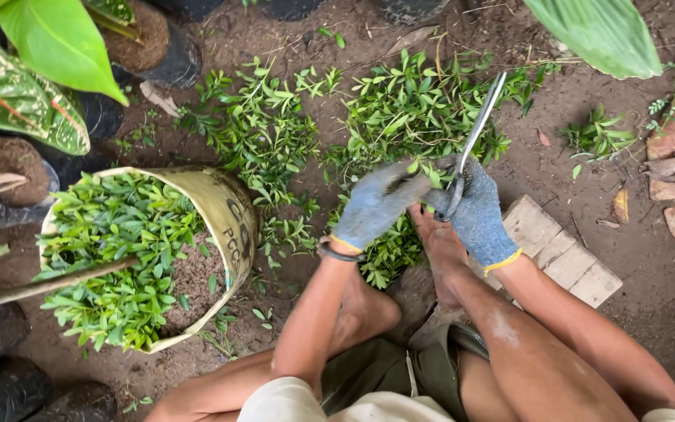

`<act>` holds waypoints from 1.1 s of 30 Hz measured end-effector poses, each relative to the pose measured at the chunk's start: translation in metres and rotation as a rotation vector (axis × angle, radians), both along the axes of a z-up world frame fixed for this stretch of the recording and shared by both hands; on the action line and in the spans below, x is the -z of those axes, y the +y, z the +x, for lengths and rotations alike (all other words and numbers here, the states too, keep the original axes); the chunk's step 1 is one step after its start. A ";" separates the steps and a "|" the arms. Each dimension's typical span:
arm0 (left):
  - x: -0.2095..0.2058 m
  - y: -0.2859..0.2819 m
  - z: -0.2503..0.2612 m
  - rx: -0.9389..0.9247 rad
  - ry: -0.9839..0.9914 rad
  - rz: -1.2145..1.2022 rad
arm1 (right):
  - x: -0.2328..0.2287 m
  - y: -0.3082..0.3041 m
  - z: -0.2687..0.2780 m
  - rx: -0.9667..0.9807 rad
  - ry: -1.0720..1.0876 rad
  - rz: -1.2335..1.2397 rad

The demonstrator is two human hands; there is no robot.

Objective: Trimming small plant stems with scissors and planting the cuttings into a container filled with soil.

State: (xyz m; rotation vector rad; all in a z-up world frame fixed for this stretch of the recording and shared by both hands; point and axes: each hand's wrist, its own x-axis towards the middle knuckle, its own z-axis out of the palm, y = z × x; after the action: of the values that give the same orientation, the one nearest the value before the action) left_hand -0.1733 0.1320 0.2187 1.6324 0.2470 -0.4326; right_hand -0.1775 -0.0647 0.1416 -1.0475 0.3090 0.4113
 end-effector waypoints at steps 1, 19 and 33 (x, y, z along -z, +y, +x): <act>0.015 -0.005 -0.002 -0.037 0.025 -0.045 | 0.000 0.003 0.000 -0.068 -0.148 -0.242; 0.067 0.106 0.019 0.047 -0.053 0.763 | 0.111 -0.069 -0.006 -0.938 -0.308 -1.496; 0.208 0.078 -0.006 0.177 -0.222 1.265 | 0.026 0.042 0.031 -1.127 -0.077 -1.013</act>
State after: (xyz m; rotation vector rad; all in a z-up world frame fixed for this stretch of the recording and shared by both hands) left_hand -0.1796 0.2103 0.0110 2.9364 0.2134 -0.2008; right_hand -0.1461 -0.0231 0.1157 -2.2035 -0.2320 1.2925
